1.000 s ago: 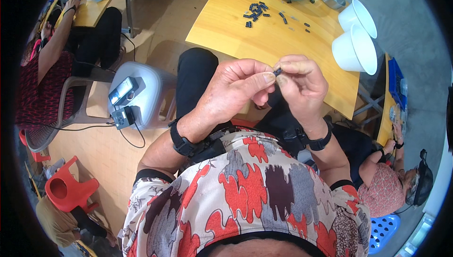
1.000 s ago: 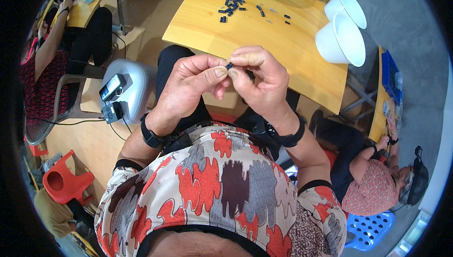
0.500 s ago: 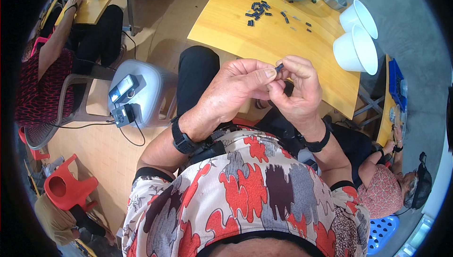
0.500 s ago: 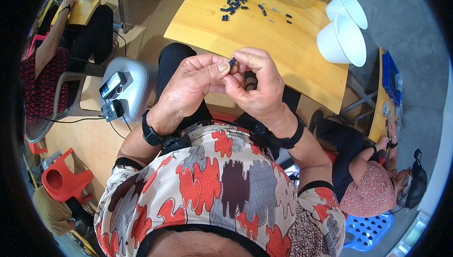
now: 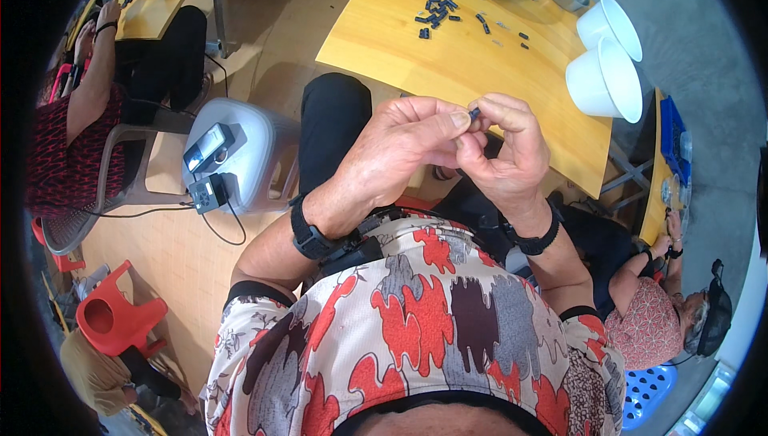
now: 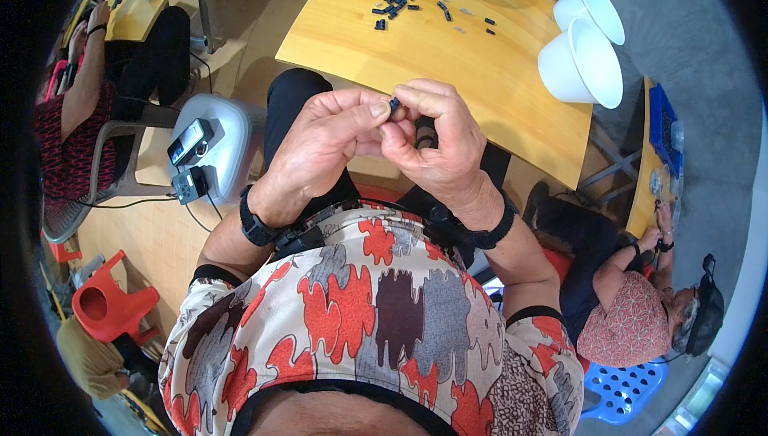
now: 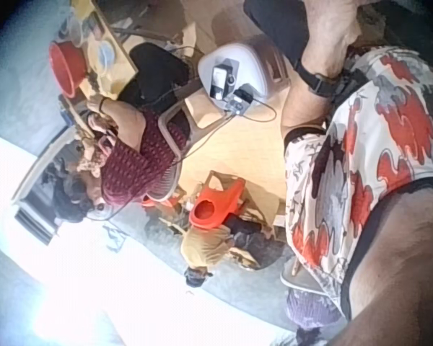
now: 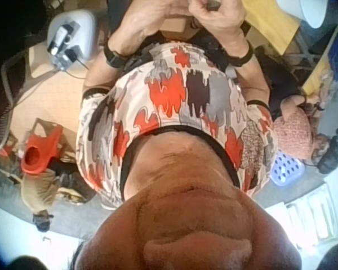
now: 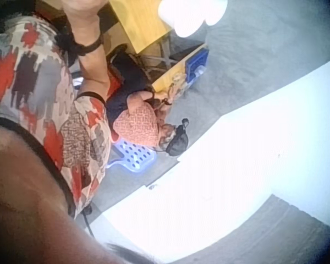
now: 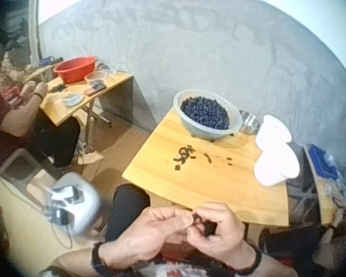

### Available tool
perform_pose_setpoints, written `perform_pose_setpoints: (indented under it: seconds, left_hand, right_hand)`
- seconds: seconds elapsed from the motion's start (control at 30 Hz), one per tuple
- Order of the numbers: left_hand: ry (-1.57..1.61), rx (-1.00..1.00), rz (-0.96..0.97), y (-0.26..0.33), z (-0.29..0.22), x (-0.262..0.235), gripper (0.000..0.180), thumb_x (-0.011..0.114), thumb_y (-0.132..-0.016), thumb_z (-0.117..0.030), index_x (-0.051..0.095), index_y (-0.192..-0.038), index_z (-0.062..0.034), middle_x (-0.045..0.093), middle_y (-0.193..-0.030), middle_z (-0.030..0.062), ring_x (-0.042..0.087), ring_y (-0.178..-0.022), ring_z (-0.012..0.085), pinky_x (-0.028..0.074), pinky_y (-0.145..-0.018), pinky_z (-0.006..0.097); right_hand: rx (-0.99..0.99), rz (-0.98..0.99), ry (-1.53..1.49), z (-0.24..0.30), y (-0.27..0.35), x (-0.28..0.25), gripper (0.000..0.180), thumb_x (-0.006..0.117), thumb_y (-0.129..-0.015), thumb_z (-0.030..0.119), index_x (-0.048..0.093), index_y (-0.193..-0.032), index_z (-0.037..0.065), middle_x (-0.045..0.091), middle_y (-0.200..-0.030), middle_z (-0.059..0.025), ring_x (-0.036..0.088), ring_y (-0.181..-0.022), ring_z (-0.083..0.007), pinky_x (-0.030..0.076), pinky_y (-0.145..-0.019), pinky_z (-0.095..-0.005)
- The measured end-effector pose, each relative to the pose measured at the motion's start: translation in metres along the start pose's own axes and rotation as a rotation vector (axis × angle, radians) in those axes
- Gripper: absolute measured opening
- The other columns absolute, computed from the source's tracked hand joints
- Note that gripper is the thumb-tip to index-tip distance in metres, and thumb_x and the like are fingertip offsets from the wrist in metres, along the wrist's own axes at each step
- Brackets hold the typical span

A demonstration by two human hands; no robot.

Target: Assembling small black plastic components by snapping pieces together.

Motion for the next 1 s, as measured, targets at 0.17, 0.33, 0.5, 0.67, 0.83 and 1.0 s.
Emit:
perform_pose_setpoints:
  seconds: [0.17,0.33,0.5,0.67,0.83,1.0]
  left_hand:
    - [0.024,-0.04,0.0,-0.001,0.001,-0.001,0.021,0.057,-0.088,-0.018,0.064,-0.094,0.001,0.065,-0.086,0.0079,0.061,-0.076,0.0124,0.051,-0.066,0.023]
    - [0.009,-0.01,-0.002,0.0,0.001,0.001,0.021,0.057,-0.087,-0.015,0.063,-0.094,0.0033,0.065,-0.086,0.0095,0.062,-0.076,0.0137,0.051,-0.07,0.024]
    - [0.037,0.061,0.006,0.001,0.003,0.003,0.02,0.055,-0.088,-0.013,0.063,-0.094,0.005,0.064,-0.086,0.0107,0.062,-0.078,0.0143,0.052,-0.071,0.025]
    - [0.016,0.062,-0.005,-0.003,0.007,0.001,0.019,0.054,-0.088,-0.012,0.063,-0.093,0.005,0.064,-0.086,0.0104,0.062,-0.077,0.0138,0.051,-0.071,0.025]
    - [0.009,-0.003,0.006,-0.009,0.006,0.0,0.019,0.053,-0.088,-0.012,0.062,-0.093,0.0031,0.065,-0.087,0.0116,0.064,-0.08,0.0172,0.053,-0.076,0.031]
    - [0.017,-0.034,-0.029,-0.009,0.005,-0.001,0.021,0.054,-0.088,-0.016,0.064,-0.094,0.0019,0.064,-0.085,0.0086,0.061,-0.076,0.0127,0.051,-0.069,0.025]
  right_hand:
    - [0.045,0.023,-0.031,-0.003,0.002,-0.002,0.034,0.069,-0.065,-0.004,0.054,-0.095,0.001,0.059,-0.087,-0.0108,0.057,-0.064,-0.0115,0.048,-0.056,-0.0225]
    - [-0.006,0.034,0.05,0.005,-0.005,-0.002,0.03,0.068,-0.067,-0.003,0.055,-0.094,0.0,0.06,-0.085,-0.0109,0.058,-0.064,-0.013,0.048,-0.056,-0.0231]
    - [-0.098,0.017,0.074,0.006,-0.008,-0.001,0.025,0.065,-0.07,-0.002,0.056,-0.093,-0.001,0.06,-0.082,-0.0111,0.058,-0.063,-0.016,0.048,-0.055,-0.0242]
    - [-0.06,0.026,0.059,-0.002,-0.002,0.003,0.027,0.065,-0.07,-0.003,0.056,-0.095,0.0,0.06,-0.083,-0.011,0.057,-0.064,-0.0157,0.048,-0.056,-0.0237]
    - [0.074,-0.003,-0.094,-0.012,0.009,0.001,0.029,0.065,-0.07,-0.005,0.055,-0.097,0.001,0.058,-0.088,-0.0099,0.057,-0.068,-0.0137,0.048,-0.06,-0.0228]
    - [0.284,0.052,-0.33,-0.016,0.013,0.001,0.035,0.057,-0.077,-0.009,0.047,-0.11,-0.004,0.053,-0.1,-0.0096,0.051,-0.084,-0.0124,0.044,-0.078,-0.0258]
Point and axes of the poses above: each hand's wrist, its own y-axis away from the middle knuckle, its own x-axis out of the palm, z = x × y, the point moved 3 cm from there along -y, towards the middle knuckle
